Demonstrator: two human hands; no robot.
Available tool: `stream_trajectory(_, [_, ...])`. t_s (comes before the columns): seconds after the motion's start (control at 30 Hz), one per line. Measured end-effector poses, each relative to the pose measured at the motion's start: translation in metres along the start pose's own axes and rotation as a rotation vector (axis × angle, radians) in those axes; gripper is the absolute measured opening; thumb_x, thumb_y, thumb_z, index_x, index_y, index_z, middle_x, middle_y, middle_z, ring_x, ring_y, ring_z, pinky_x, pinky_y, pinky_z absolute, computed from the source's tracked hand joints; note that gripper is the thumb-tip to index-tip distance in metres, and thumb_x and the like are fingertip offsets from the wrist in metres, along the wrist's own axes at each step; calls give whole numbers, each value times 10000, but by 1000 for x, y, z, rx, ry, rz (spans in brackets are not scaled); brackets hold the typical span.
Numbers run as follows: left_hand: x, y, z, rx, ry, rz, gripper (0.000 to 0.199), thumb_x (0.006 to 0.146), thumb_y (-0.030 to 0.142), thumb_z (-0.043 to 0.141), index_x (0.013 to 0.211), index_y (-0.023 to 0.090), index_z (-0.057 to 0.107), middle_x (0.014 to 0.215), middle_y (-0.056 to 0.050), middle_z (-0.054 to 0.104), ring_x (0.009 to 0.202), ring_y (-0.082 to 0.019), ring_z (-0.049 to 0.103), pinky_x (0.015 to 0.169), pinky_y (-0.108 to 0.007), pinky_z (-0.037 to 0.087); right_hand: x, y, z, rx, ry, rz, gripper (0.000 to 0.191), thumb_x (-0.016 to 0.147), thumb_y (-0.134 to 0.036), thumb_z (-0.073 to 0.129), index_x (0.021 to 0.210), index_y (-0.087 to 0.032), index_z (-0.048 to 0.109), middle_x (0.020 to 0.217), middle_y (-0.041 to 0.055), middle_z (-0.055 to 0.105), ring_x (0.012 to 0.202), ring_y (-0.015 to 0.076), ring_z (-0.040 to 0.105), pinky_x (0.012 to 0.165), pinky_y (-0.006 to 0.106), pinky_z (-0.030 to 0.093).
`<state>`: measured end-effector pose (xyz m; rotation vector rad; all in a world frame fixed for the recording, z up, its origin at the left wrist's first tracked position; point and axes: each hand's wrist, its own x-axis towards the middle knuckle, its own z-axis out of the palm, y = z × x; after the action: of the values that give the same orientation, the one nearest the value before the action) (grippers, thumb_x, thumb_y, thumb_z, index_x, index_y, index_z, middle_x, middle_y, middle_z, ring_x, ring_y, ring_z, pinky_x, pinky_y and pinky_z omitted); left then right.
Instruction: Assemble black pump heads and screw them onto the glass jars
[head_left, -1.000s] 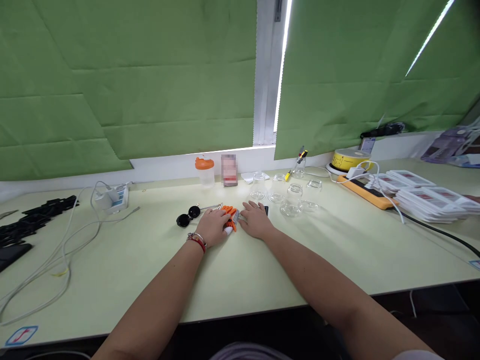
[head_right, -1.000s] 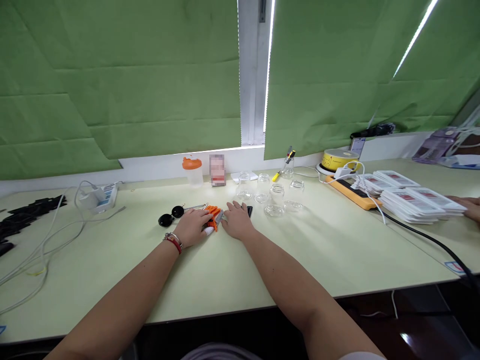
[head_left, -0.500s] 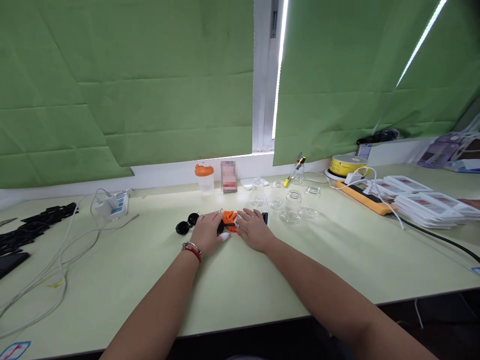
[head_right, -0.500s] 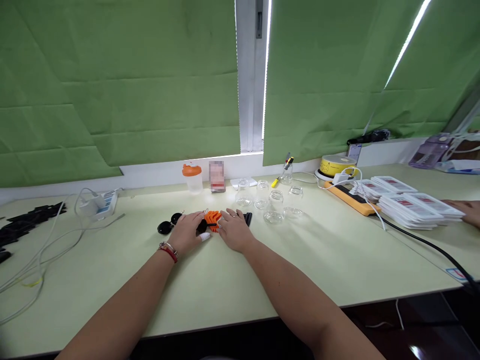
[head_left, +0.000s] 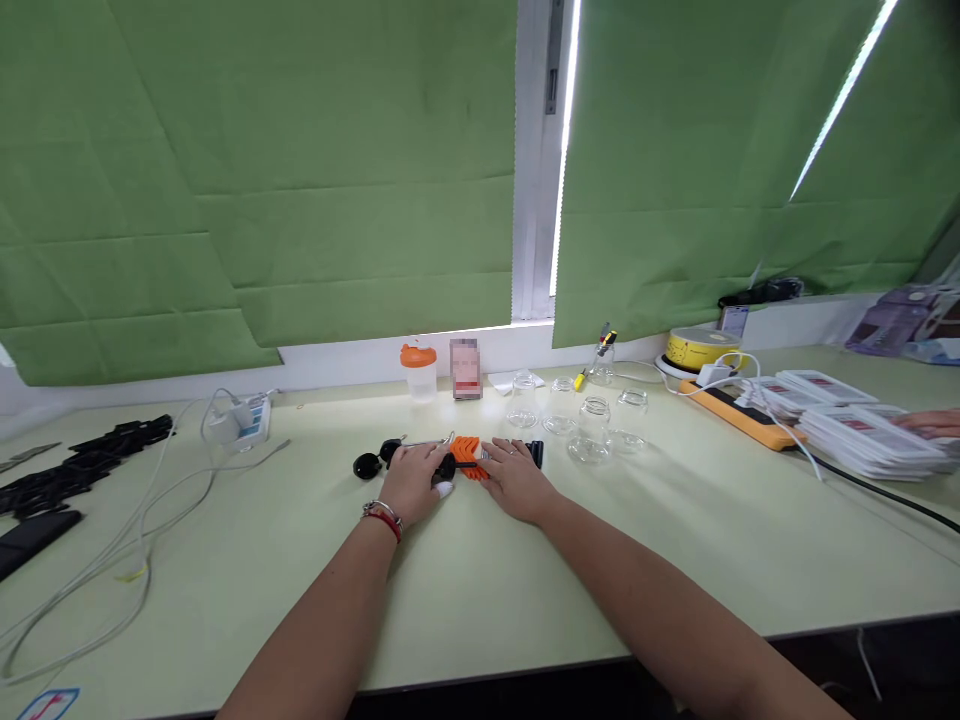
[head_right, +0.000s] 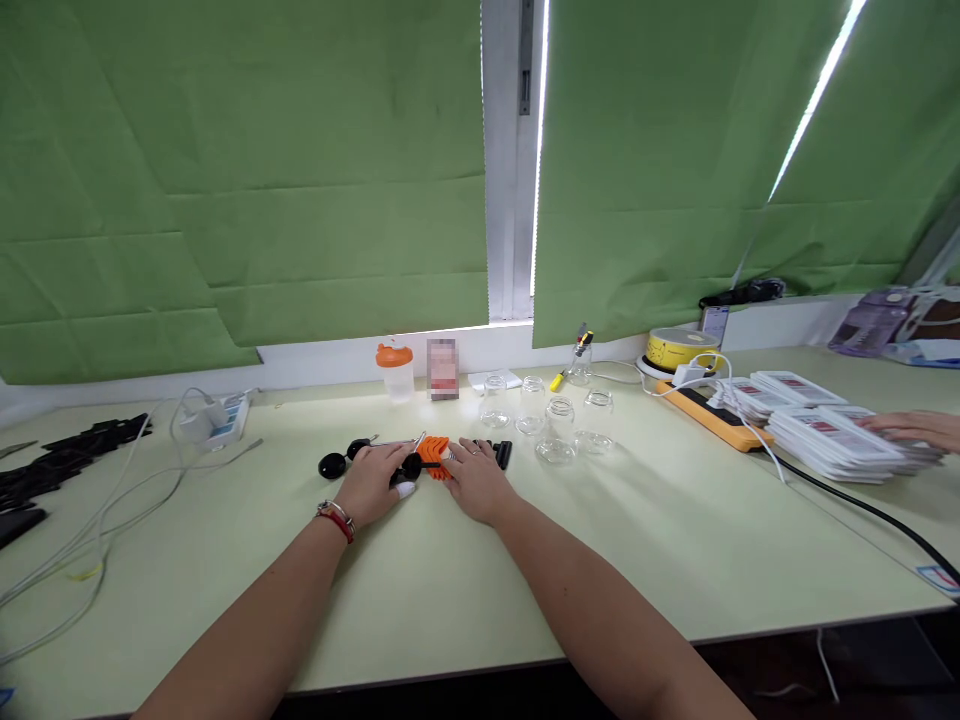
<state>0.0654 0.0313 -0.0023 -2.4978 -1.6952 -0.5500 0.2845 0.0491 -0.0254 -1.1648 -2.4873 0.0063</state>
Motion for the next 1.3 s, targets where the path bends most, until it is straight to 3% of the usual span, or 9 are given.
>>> stream_trajectory(0.23, [0,4,1,-20,34,-6,346,746,247,534,1087,219,586,1072,-86,670,1069,-274,542,1051,-489,149,1,4,2,30,12,13,261,873,-305,478,1017,-171,650,1369,114,459,1294,290,332,1057,476,180])
stream_trajectory(0.4, [-2,-2,1,-77,73,-42,287,739,266,540,1011,210,612,1031,-91,679,1021,-279,566,1014,-483,194,3,4,3,108,29,54,202,842,-278,517,933,-164,656,1371,116,460,1296,287,333,1058,473,169])
stream_trajectory(0.57, [0,-6,1,-175,134,-115,317,763,297,532,1061,206,590,1062,-85,671,986,-270,571,989,-466,239,5,0,5,194,76,124,127,792,-235,559,840,-161,649,1341,115,494,1267,277,378,1041,449,203])
stream_trajectory(0.7, [1,-8,3,-263,189,-169,302,784,332,522,1054,210,580,941,-63,678,884,-254,567,955,-450,292,8,-3,7,234,130,174,102,778,-201,548,759,-161,640,1273,111,551,1214,272,431,1008,429,241])
stream_trajectory(0.87, [1,-8,3,-406,256,-223,340,785,385,537,1076,212,564,970,-77,652,951,-278,533,894,-446,359,12,-3,9,329,209,260,113,747,-139,530,681,-156,620,1172,127,602,1147,277,475,970,425,266])
stream_trajectory(1.03, [1,-3,-1,-603,333,-200,379,783,345,554,1138,220,512,1114,-79,605,1055,-252,522,949,-423,358,13,1,3,516,304,354,92,708,-112,551,642,-163,590,1143,122,606,1143,258,473,997,406,242])
stream_trajectory(1.13, [1,5,-2,-753,356,-199,429,789,312,545,1196,217,448,1111,-82,601,1001,-220,575,905,-393,421,13,7,-4,687,367,439,88,702,-153,562,616,-171,565,1159,105,590,1139,252,469,991,393,269])
stream_trajectory(1.2, [0,11,-2,-855,348,-209,465,792,287,526,1235,212,403,1089,-87,605,915,-200,614,814,-366,482,12,11,-9,834,388,512,115,723,-222,551,620,-172,558,1133,99,596,1049,243,523,914,379,354])
stream_trajectory(1.3, [0,19,-2,-981,320,-238,506,745,217,514,1242,213,419,1120,-89,571,824,-171,621,709,-324,520,10,19,-17,1098,349,600,184,767,-329,511,710,-167,577,943,98,647,796,199,594,707,337,446])
